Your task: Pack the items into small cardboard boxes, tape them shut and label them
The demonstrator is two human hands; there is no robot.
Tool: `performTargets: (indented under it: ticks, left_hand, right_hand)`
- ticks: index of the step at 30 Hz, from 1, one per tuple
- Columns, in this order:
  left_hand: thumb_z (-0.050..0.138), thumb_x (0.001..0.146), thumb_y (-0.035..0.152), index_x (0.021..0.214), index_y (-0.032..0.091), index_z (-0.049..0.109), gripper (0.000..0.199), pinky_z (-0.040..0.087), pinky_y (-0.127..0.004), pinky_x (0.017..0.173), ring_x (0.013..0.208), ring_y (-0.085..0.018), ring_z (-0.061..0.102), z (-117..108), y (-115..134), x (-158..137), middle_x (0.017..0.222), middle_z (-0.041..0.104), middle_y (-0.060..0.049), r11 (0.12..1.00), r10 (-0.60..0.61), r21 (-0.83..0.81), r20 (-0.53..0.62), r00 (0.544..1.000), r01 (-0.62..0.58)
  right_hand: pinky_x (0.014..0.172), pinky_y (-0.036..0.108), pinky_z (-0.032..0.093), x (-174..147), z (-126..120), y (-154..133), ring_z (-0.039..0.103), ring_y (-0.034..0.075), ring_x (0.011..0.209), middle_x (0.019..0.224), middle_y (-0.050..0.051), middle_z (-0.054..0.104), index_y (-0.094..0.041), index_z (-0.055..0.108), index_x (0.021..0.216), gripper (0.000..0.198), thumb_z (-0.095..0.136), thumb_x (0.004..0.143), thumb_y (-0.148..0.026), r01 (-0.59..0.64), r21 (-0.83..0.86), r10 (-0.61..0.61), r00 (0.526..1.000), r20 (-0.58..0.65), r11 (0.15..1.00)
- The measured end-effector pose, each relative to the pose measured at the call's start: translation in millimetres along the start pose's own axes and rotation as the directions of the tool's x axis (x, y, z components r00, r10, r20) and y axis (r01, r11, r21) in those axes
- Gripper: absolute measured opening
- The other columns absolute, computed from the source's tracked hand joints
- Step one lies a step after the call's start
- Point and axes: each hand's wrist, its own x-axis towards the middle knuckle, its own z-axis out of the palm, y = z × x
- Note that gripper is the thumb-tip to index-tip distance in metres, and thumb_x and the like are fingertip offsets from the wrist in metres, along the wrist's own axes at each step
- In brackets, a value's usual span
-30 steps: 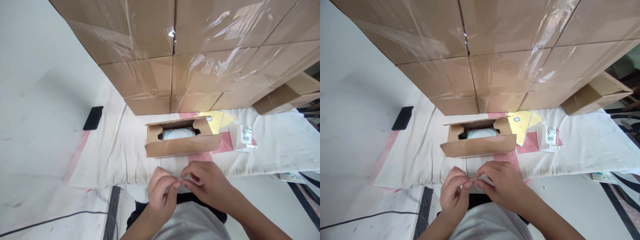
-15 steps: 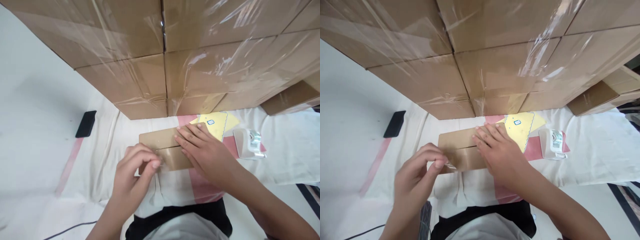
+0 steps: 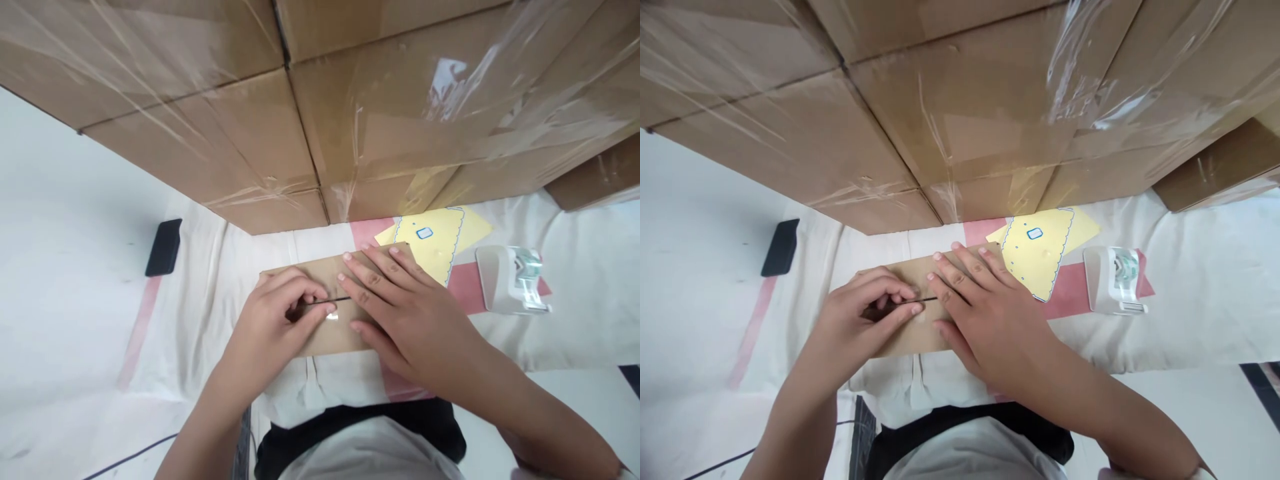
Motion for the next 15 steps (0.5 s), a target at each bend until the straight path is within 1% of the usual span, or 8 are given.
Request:
performTargets:
  ticks: [3, 4, 5, 7, 8, 9, 12, 15]
  left_hand:
    - [0.065, 0.095, 0.036, 0.1, 0.028, 0.065, 0.01, 0.043, -0.035, 0.085, 0.09, -0.018, 0.056, 2.3, 0.3, -2.9, 0.096, 0.059, 0.0, 0.993, -0.01, 0.113, -0.032, 0.999, 0.013]
    - [0.067, 0.093, 0.04, 0.11, 0.028, 0.064, 0.022, 0.043, -0.037, 0.086, 0.093, -0.02, 0.055, 3.0, -0.6, -3.7, 0.098, 0.057, -0.001, 0.985, -0.025, 0.167, -0.071, 0.997, 0.037]
    - [0.071, 0.089, 0.046, 0.124, 0.028, 0.059, 0.041, 0.043, -0.04, 0.088, 0.096, -0.022, 0.054, 3.7, -1.8, -4.2, 0.102, 0.055, -0.003, 0.973, -0.045, 0.217, -0.122, 0.992, 0.071]
    - [0.075, 0.08, 0.059, 0.147, 0.027, 0.04, 0.083, 0.042, -0.046, 0.092, 0.101, -0.027, 0.052, 5.0, -4.4, -4.1, 0.11, 0.054, -0.006, 0.949, -0.08, 0.283, -0.206, 0.975, 0.138]
    - [0.075, 0.078, 0.064, 0.152, 0.028, 0.034, 0.092, 0.041, -0.049, 0.094, 0.105, -0.029, 0.051, 5.6, -5.4, -3.4, 0.116, 0.053, -0.008, 0.94, -0.095, 0.303, -0.219, 0.971, 0.16]
    - [0.072, 0.079, 0.066, 0.151, 0.03, 0.036, 0.088, 0.04, -0.051, 0.096, 0.11, -0.032, 0.049, 6.2, -6.0, -2.3, 0.121, 0.052, -0.009, 0.931, -0.107, 0.322, -0.208, 0.972, 0.172]
    - [0.059, 0.09, 0.062, 0.131, 0.036, 0.057, 0.049, 0.036, -0.053, 0.1, 0.123, -0.034, 0.045, 7.3, -5.2, 1.8, 0.129, 0.053, -0.007, 0.912, -0.143, 0.365, -0.143, 0.979, 0.187]
    - [0.056, 0.093, 0.061, 0.124, 0.035, 0.058, 0.04, 0.037, -0.051, 0.098, 0.117, -0.031, 0.051, 7.1, -5.3, 4.9, 0.123, 0.06, -0.004, 0.924, -0.157, 0.337, -0.096, 0.983, 0.18]
  right_hand:
    - [0.122, 0.061, 0.033, -1.5, 0.3, 0.4, 0.041, 0.035, 0.148, 0.155, 0.009, 0.052, -0.017, 0.062, 0.138, 0.042, 0.05, 0.102, -0.035, -0.008, 0.022, 0.008, 1.0, -0.002, 1.0]
    - [0.122, 0.061, 0.033, -1.9, 0.4, 0.5, 0.04, 0.035, 0.149, 0.156, 0.009, 0.052, -0.017, 0.061, 0.139, 0.042, 0.05, 0.102, -0.036, -0.008, 0.031, 0.008, 1.0, -0.005, 0.999]
    - [0.123, 0.061, 0.032, -2.1, 0.3, 0.5, 0.04, 0.035, 0.149, 0.156, 0.01, 0.052, -0.017, 0.061, 0.139, 0.043, 0.05, 0.102, -0.036, -0.009, 0.039, 0.009, 1.0, -0.008, 0.999]
    - [0.123, 0.061, 0.032, -2.2, 0.1, 0.6, 0.04, 0.035, 0.148, 0.155, 0.01, 0.052, -0.018, 0.06, 0.14, 0.043, 0.051, 0.102, -0.037, -0.012, 0.053, 0.012, 1.0, -0.01, 0.999]
    - [0.123, 0.061, 0.032, -2.1, 0.0, 0.7, 0.041, 0.035, 0.148, 0.155, 0.01, 0.052, -0.018, 0.06, 0.14, 0.043, 0.051, 0.102, -0.037, -0.013, 0.058, 0.014, 1.0, -0.012, 0.998]
    - [0.122, 0.061, 0.032, -1.8, -0.1, 0.7, 0.041, 0.034, 0.148, 0.155, 0.009, 0.053, -0.018, 0.06, 0.14, 0.043, 0.051, 0.102, -0.036, -0.018, 0.061, 0.018, 1.0, -0.012, 0.998]
    - [0.123, 0.06, 0.031, -1.0, 0.2, 0.3, 0.04, 0.034, 0.148, 0.156, 0.01, 0.052, -0.016, 0.06, 0.14, 0.043, 0.051, 0.102, -0.036, -0.034, 0.069, 0.034, 0.999, -0.001, 0.997]
    - [0.125, 0.059, 0.027, -0.3, 0.2, -2.4, 0.036, 0.034, 0.15, 0.158, 0.01, 0.049, -0.016, 0.059, 0.141, 0.045, 0.052, 0.102, -0.037, -0.05, 0.082, 0.048, 0.998, 0.026, 0.995]
